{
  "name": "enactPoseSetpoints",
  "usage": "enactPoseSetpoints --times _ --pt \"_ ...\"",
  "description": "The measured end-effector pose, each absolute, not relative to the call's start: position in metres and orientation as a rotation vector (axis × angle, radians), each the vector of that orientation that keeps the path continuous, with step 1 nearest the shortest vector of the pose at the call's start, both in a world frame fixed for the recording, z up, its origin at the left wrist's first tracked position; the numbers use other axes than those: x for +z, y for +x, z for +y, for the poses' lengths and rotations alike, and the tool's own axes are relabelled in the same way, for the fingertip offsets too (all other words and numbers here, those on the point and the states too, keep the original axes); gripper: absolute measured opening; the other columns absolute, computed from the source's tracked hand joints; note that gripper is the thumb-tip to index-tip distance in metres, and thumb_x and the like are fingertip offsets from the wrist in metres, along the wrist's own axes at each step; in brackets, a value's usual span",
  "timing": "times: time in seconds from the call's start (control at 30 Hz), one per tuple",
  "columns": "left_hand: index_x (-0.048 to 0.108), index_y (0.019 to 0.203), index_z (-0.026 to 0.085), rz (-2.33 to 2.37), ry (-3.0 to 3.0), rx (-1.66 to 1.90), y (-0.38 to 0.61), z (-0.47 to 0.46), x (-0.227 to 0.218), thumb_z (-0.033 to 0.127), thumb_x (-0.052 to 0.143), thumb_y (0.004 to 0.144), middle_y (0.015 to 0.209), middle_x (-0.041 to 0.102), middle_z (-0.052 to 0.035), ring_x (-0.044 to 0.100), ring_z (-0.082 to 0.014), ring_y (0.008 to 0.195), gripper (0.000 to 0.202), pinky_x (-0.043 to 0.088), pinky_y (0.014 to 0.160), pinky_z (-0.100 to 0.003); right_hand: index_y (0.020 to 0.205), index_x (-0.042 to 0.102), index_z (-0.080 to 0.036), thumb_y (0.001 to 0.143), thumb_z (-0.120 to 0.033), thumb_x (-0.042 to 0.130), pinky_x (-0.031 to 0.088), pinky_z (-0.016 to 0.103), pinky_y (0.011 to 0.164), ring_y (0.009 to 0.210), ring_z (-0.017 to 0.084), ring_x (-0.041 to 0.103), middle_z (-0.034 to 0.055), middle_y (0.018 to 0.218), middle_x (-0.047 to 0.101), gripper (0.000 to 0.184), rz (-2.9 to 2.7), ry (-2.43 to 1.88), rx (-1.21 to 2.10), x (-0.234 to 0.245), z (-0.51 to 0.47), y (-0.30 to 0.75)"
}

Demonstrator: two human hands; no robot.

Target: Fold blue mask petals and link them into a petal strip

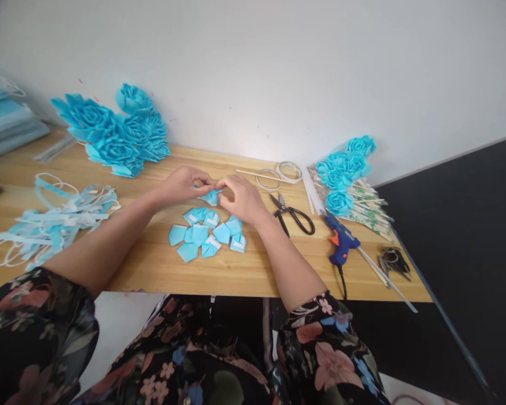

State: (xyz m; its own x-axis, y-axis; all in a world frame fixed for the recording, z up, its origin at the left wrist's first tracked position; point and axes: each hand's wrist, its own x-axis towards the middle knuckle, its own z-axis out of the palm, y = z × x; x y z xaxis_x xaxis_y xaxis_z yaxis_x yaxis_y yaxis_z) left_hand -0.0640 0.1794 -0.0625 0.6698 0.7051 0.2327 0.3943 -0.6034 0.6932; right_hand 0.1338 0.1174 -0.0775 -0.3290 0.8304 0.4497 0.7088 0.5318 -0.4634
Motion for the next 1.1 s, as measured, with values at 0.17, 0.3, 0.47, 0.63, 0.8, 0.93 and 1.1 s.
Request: enactPoseSetpoints --times 0.17,0.3,0.47,0.63,0.8,0.93,1.1 --pt "0.074 0.079 0.014 0.822 2.257 0.673 -0.0628 0.1788 -0.0647 0.036 0.056 0.08 0.067 0.068 -0.0002 0.052 -0.0123 0.061 0.028 0.035 0.058 -0.024 0.106 0.06 -0.022 0.079 -0.019 0.059 0.048 0.035 0.087 0.096 0.022 0.064 0.0061 0.104 0.07 0.027 -2.062 -1.314 0.292 -0.078 0.1162 0.131" --pt "0.074 0.08 0.015 0.799 2.268 0.664 -0.0628 0.1777 -0.0625 0.037 0.055 0.081 0.07 0.069 -0.0009 0.053 -0.0126 0.063 0.029 0.035 0.059 -0.024 0.114 0.057 -0.023 0.079 -0.018 0.059 0.048 0.035 0.088 0.097 0.022 0.065 0.0054 0.104 0.07 0.035 -2.045 -1.312 0.307 -0.0777 0.1159 0.1309" --pt "0.074 0.084 0.014 0.779 2.259 0.617 -0.0631 0.1757 -0.0587 0.042 0.053 0.084 0.074 0.07 -0.0013 0.055 -0.0125 0.065 0.035 0.036 0.06 -0.023 0.12 0.055 -0.023 0.081 -0.019 0.058 0.048 0.035 0.086 0.093 0.021 0.065 0.0038 0.099 0.07 0.04 -2.024 -1.329 0.315 -0.0767 0.1147 0.1309" --pt "0.074 0.085 0.015 0.788 2.252 0.615 -0.0619 0.1757 -0.0605 0.036 0.058 0.076 0.08 0.074 -0.0021 0.06 -0.0139 0.071 0.027 0.041 0.068 -0.024 0.122 0.055 -0.023 0.081 -0.019 0.058 0.048 0.035 0.086 0.092 0.021 0.065 0.0041 0.096 0.07 0.042 -2.028 -1.316 0.31 -0.0777 0.1144 0.1289" --pt "0.072 0.081 0.014 0.85 2.293 0.627 -0.0629 0.1777 -0.0624 0.033 0.055 0.075 0.074 0.071 -0.0014 0.058 -0.0133 0.067 0.026 0.039 0.065 -0.024 0.126 0.053 -0.023 0.082 -0.026 0.06 0.048 0.036 0.092 0.099 0.021 0.065 0.005 0.104 0.07 0.045 -1.945 -1.227 0.562 -0.0757 0.1156 0.131" --pt "0.072 0.083 0.014 0.91 2.282 0.646 -0.0647 0.1806 -0.0631 0.035 0.055 0.076 0.073 0.071 -0.0012 0.056 -0.013 0.065 0.029 0.037 0.061 -0.024 0.127 0.053 -0.021 0.086 -0.033 0.057 0.048 0.036 0.091 0.099 0.02 0.065 0.0066 0.107 0.071 0.044 -1.812 -1.203 0.709 -0.0708 0.1176 0.1352" --pt "0.072 0.084 0.013 0.951 2.241 0.678 -0.0644 0.182 -0.0637 0.037 0.058 0.076 0.075 0.071 -0.0022 0.056 -0.0129 0.065 0.029 0.037 0.06 -0.024 0.097 0.064 -0.018 0.085 -0.034 0.056 0.047 0.032 0.084 0.087 0.018 0.063 0.0053 0.094 0.07 0.022 -1.829 -1.343 0.592 -0.0698 0.1184 0.1327"
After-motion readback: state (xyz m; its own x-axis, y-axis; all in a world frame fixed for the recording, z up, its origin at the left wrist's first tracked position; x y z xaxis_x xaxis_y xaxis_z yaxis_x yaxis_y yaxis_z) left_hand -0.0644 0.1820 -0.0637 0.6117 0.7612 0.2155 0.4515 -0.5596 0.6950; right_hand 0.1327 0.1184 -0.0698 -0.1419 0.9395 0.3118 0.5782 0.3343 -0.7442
